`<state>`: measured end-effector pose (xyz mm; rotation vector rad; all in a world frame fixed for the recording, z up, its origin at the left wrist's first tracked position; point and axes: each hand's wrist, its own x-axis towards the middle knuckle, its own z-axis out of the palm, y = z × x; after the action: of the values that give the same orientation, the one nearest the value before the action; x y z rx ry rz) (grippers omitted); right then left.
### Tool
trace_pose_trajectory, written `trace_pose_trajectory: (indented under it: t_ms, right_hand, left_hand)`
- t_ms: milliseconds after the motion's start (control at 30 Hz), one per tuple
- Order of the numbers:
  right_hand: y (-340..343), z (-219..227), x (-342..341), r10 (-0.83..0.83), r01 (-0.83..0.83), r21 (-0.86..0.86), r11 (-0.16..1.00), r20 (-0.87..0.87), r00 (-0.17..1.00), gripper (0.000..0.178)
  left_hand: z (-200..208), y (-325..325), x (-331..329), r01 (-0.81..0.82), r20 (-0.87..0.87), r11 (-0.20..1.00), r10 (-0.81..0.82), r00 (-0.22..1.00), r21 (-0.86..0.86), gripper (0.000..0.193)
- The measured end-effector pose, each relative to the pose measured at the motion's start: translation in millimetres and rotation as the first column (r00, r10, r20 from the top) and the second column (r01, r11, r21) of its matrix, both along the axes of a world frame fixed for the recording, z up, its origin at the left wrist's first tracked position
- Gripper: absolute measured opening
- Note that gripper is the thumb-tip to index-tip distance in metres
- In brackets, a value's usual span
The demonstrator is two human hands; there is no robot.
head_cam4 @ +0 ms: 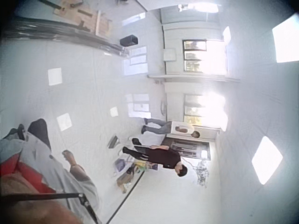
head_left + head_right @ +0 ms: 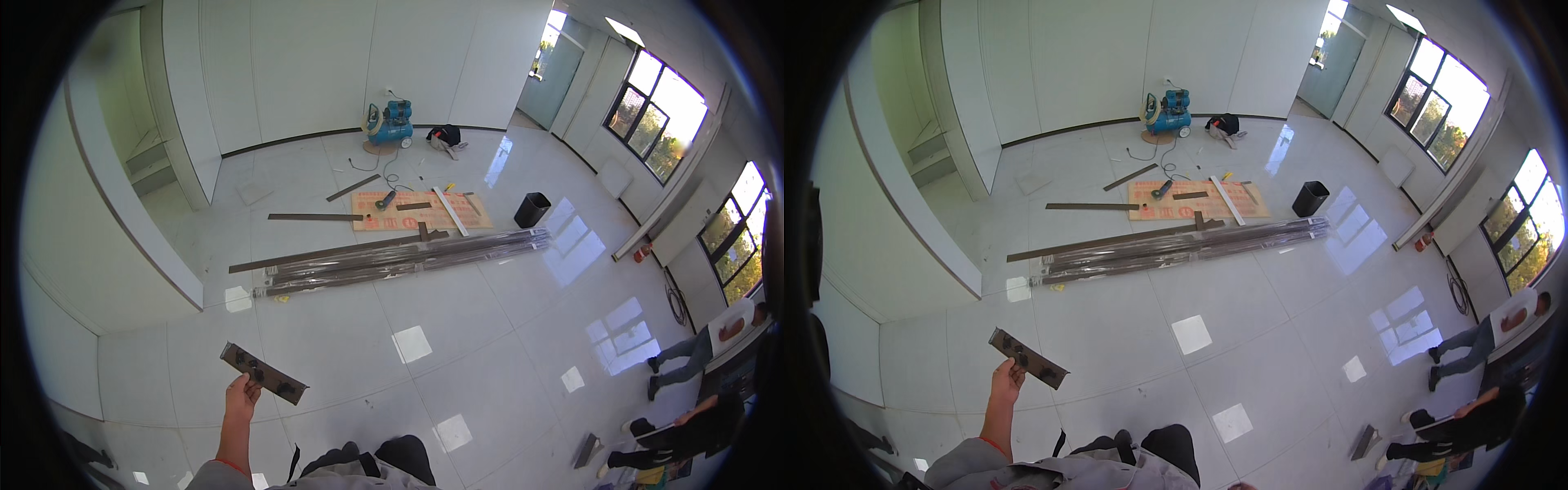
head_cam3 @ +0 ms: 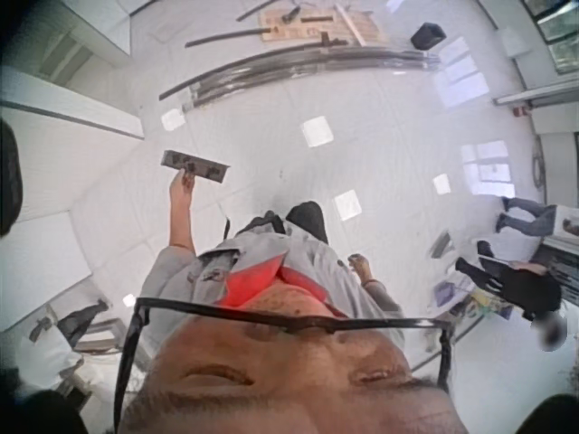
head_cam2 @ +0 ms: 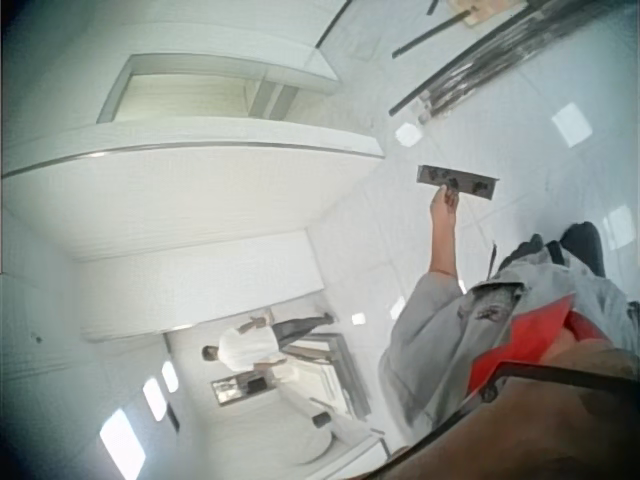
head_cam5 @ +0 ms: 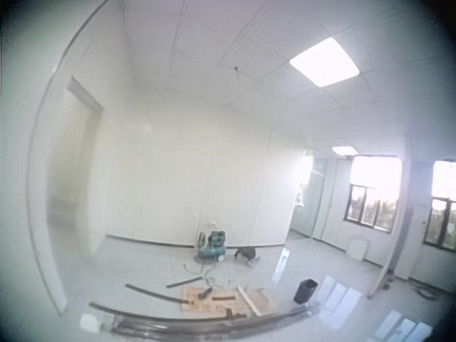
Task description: The person installs a metal trim piece along the bottom edge of a white cabinet door. They position the trim, align it with the door edge, and secure it in place by hand while kneeling on the floor.
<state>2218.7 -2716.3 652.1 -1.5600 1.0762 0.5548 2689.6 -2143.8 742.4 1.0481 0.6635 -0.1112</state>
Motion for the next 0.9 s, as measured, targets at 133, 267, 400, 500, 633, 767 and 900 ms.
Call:
trace_pose_trajectory:
  t_ms: [133, 267, 400, 500, 633, 767, 900]
  right_hand:
    - [-64.6, 3.8, 73.2, 0.155, -0.168, -0.062, 0.984, -0.180, 0.971, 0.025]
    - [-221.3, -56.4, 234.0, 0.175, -0.206, -0.097, 0.974, -0.260, 0.949, 0.024]
    - [-368.1, -17.4, 515.7, 0.059, -0.023, -0.260, 0.965, 0.133, 0.989, 0.023]
    - [-452.5, 78.3, 743.9, 0.238, -0.070, -0.442, 0.894, 0.338, 0.910, 0.026]
    - [-483.9, 130.5, 930.7, 0.292, -0.038, -0.490, 0.871, 0.455, 0.841, 0.033]
    - [-528.2, 98.6, 980.6, 0.445, -0.279, -0.545, 0.791, 0.200, 0.873, 0.029]
    - [-610.9, -21.2, 922.4, 0.852, -0.797, -0.394, 0.459, -0.059, 0.520, 0.022]
  left_hand:
    - [14.4, -79.3, 140.3, -0.022, 0.045, 1.000, 0.022, 0.999, 0.015, 0.013]
    - [-10.9, -170.1, 269.5, -0.076, 0.042, 0.997, 0.076, 0.996, 0.010, 0.013]
    - [-3.2, -235.7, 360.6, -0.164, -0.006, 0.986, 0.164, 0.986, 0.029, 0.014]
    - [-5.9, -294.0, 438.5, -0.202, 0.000, 0.979, 0.202, 0.979, -0.035, 0.015]
    - [-39.3, -339.3, 521.9, -0.254, -0.053, 0.967, 0.253, 0.966, -0.030, 0.014]
    - [-60.2, -409.9, 621.1, -0.272, -0.053, 0.959, 0.268, 0.962, -0.080, 0.013]
    - [-29.3, -471.5, 706.8, -0.280, -0.079, 0.958, 0.275, 0.958, -0.062, 0.013]
